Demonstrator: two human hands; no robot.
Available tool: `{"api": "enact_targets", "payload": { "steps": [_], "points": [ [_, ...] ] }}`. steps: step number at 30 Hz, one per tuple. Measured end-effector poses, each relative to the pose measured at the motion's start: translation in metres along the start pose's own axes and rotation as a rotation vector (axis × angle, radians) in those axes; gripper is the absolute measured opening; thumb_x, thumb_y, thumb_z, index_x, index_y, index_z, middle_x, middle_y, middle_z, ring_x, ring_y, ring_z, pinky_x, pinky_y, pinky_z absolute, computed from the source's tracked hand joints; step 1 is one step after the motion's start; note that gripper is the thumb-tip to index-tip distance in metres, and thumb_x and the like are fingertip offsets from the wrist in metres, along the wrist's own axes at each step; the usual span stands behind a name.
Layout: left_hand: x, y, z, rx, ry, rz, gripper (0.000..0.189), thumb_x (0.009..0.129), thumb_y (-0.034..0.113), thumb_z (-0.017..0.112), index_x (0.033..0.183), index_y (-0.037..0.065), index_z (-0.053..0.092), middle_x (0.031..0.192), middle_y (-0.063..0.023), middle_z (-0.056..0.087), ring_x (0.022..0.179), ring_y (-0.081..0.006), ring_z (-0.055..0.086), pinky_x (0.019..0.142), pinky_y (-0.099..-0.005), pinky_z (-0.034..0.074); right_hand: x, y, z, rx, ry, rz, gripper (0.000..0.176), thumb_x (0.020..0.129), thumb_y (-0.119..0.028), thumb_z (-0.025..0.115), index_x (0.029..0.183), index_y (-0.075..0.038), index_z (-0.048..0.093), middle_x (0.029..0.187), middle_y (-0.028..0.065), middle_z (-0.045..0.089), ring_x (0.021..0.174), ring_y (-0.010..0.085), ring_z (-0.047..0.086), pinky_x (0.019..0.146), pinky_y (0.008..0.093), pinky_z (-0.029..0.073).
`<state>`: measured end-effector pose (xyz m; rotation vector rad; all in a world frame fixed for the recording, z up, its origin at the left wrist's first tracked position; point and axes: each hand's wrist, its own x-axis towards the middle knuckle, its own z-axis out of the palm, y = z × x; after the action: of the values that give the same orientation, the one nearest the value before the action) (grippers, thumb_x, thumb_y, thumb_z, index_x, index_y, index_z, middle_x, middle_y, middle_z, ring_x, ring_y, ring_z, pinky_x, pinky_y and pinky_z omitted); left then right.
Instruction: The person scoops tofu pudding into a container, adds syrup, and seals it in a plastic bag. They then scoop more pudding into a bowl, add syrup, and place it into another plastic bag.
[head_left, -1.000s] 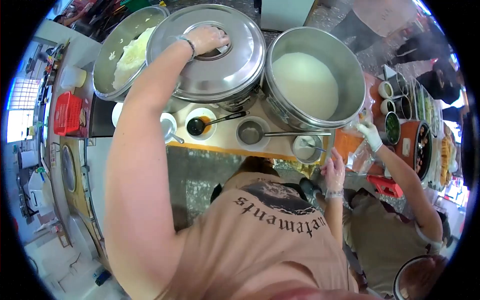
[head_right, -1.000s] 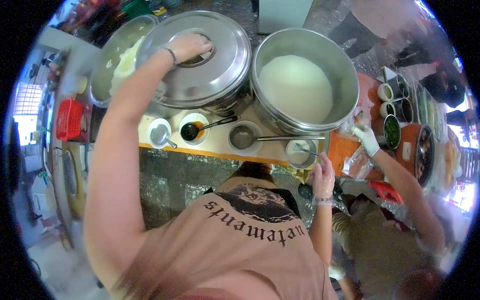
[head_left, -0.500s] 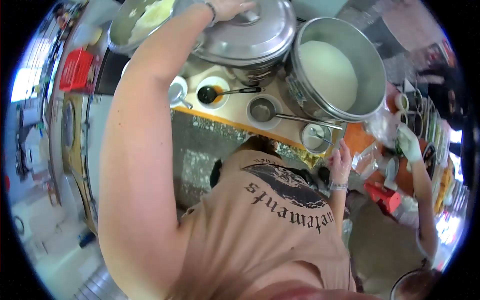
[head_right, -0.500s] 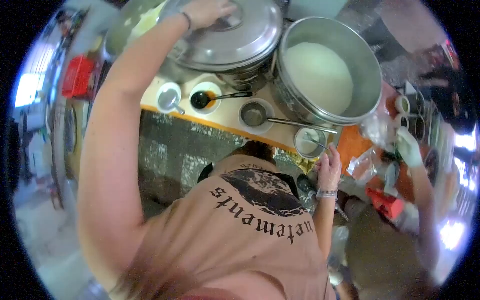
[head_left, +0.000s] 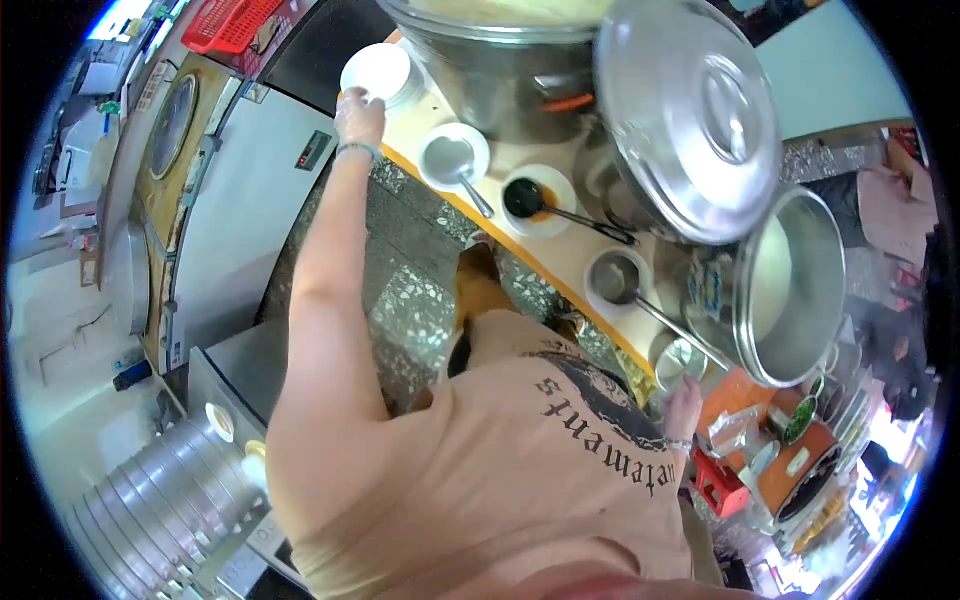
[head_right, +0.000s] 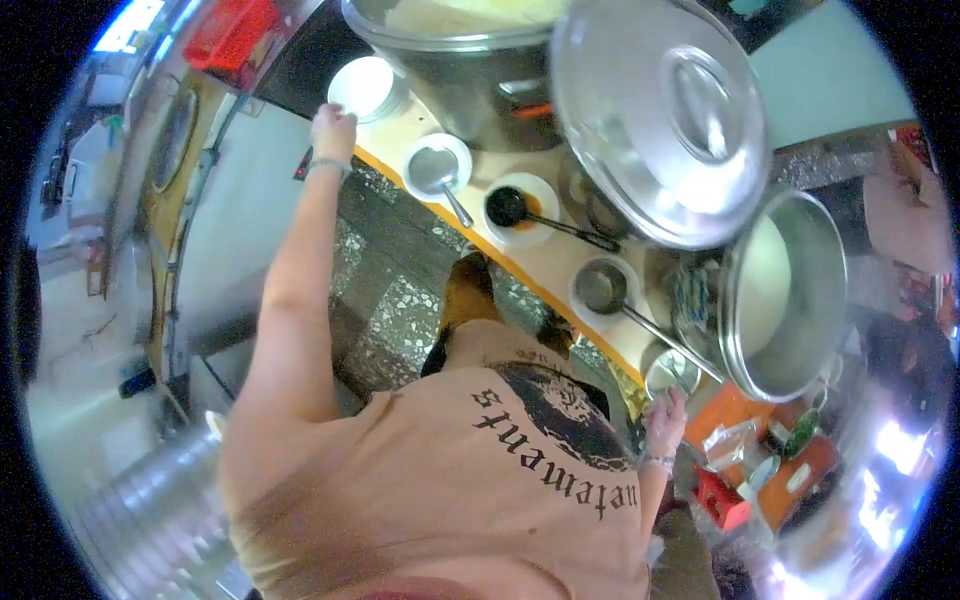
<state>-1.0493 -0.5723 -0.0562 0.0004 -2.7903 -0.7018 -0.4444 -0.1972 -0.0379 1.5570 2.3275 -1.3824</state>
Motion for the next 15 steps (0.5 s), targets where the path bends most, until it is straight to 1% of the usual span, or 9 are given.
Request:
{"api": "enact_targets", "payload": {
  "steps": [4, 6, 8, 10, 11, 12, 13, 14, 15],
  "points": [
    [0.115, -0.112, 0.085, 0.08, -0.303, -0.563, 0.046, 0.078, 0.033, 0.061, 0.113, 0.003, 0.061, 0.118, -0.0193, 0.059, 0.107, -0.0318, 0.059, 0.095, -0.0364, 0.044, 0.012, -0.051, 0.07, -0.182, -0.035, 0.297, 0.036, 0.091, -0.016, 0.051, 0.124, -0.002, 0.051, 0.069, 0.0073, 0.061, 0.053, 0.0093, 0.054, 0.049, 0.0242, 0.043],
    [0.15, -0.149, 0.129, 0.225, -0.432, -0.433, 0.047, 0.078, 0.035, 0.062, 0.113, 0.004, 0.062, 0.119, -0.0168, 0.059, 0.11, -0.0302, 0.058, 0.096, -0.0345, 0.043, 0.02, -0.041, 0.108, -0.072, -0.034, 0.438, 0.035, 0.091, -0.018, 0.051, 0.122, -0.002, 0.053, 0.081, 0.0126, 0.064, 0.064, 0.0166, 0.061, 0.059, 0.029, 0.048],
    [0.18, -0.21, 0.172, 0.686, -0.665, 0.087, 0.049, 0.077, 0.041, 0.064, 0.113, 0.007, 0.063, 0.117, -0.0133, 0.061, 0.114, -0.0238, 0.055, 0.098, -0.0303, 0.04, 0.012, -0.014, 0.137, -0.349, -0.126, 0.092, 0.035, 0.092, -0.02, 0.05, 0.12, -0.001, 0.054, 0.099, 0.0182, 0.063, 0.08, 0.0265, 0.063, 0.073, 0.0347, 0.049],
    [0.19, -0.223, 0.18, 0.314, -0.692, -0.234, 0.047, 0.079, 0.041, 0.062, 0.116, 0.011, 0.063, 0.117, -0.0086, 0.063, 0.114, -0.0186, 0.056, 0.097, -0.0318, 0.042, 0.006, -0.085, 0.158, -0.313, -0.151, 0.265, 0.035, 0.092, -0.023, 0.049, 0.12, -0.002, 0.054, 0.11, 0.0216, 0.059, 0.09, 0.0322, 0.062, 0.081, 0.0389, 0.048],
    [0.186, -0.195, 0.163, 0.715, -0.764, 0.081, 0.047, 0.079, 0.041, 0.061, 0.118, 0.014, 0.061, 0.122, -0.0069, 0.06, 0.115, -0.0217, 0.055, 0.097, -0.0326, 0.043, 0.004, -0.101, 0.164, -0.35, -0.152, 0.336, 0.036, 0.092, -0.024, 0.05, 0.12, -0.002, 0.054, 0.107, 0.0219, 0.059, 0.089, 0.0322, 0.062, 0.081, 0.0393, 0.049],
    [0.199, -0.235, 0.19, 0.658, -0.879, 0.139, 0.061, 0.086, 0.033, 0.055, 0.141, 0.013, 0.036, 0.142, -0.0092, 0.041, 0.132, -0.0189, 0.036, 0.111, -0.0297, 0.027, 0.005, -0.128, 0.169, -0.2, -0.18, 0.494, 0.037, 0.091, -0.024, 0.053, 0.121, -0.003, 0.053, 0.108, 0.0226, 0.059, 0.089, 0.0317, 0.062, 0.08, 0.0396, 0.049],
    [0.208, -0.249, 0.204, 0.837, -0.92, 0.112, 0.052, 0.083, 0.045, 0.057, 0.127, 0.017, 0.055, 0.132, -0.011, 0.051, 0.12, -0.029, 0.05, 0.099, -0.0367, 0.041, -0.003, -0.077, 0.174, -0.378, -0.101, 0.256, 0.038, 0.089, -0.022, 0.055, 0.123, -0.005, 0.052, 0.102, 0.0213, 0.061, 0.085, 0.0303, 0.064, 0.078, 0.0378, 0.05],
    [0.192, -0.222, 0.179, 0.354, -0.834, -0.396, 0.052, 0.087, 0.043, 0.052, 0.127, 0.011, 0.053, 0.13, -0.0126, 0.054, 0.118, -0.0263, 0.051, 0.099, -0.0372, 0.04, -0.003, -0.114, 0.175, -0.278, -0.132, 0.369, 0.039, 0.089, -0.023, 0.055, 0.124, -0.005, 0.052, 0.099, 0.0202, 0.063, 0.088, 0.0289, 0.064, 0.078, 0.0365, 0.05],
    [0.214, -0.277, 0.206, 0.199, -0.871, -0.189, 0.05, 0.086, 0.039, 0.055, 0.122, 0.005, 0.056, 0.124, -0.0132, 0.057, 0.111, -0.0246, 0.054, 0.094, -0.036, 0.042, -0.006, -0.099, 0.178, -0.241, -0.086, 0.304, 0.041, 0.088, -0.023, 0.056, 0.124, -0.004, 0.052, 0.099, 0.0202, 0.063, 0.092, 0.0282, 0.063, 0.079, 0.0357, 0.049]
  ]
}}
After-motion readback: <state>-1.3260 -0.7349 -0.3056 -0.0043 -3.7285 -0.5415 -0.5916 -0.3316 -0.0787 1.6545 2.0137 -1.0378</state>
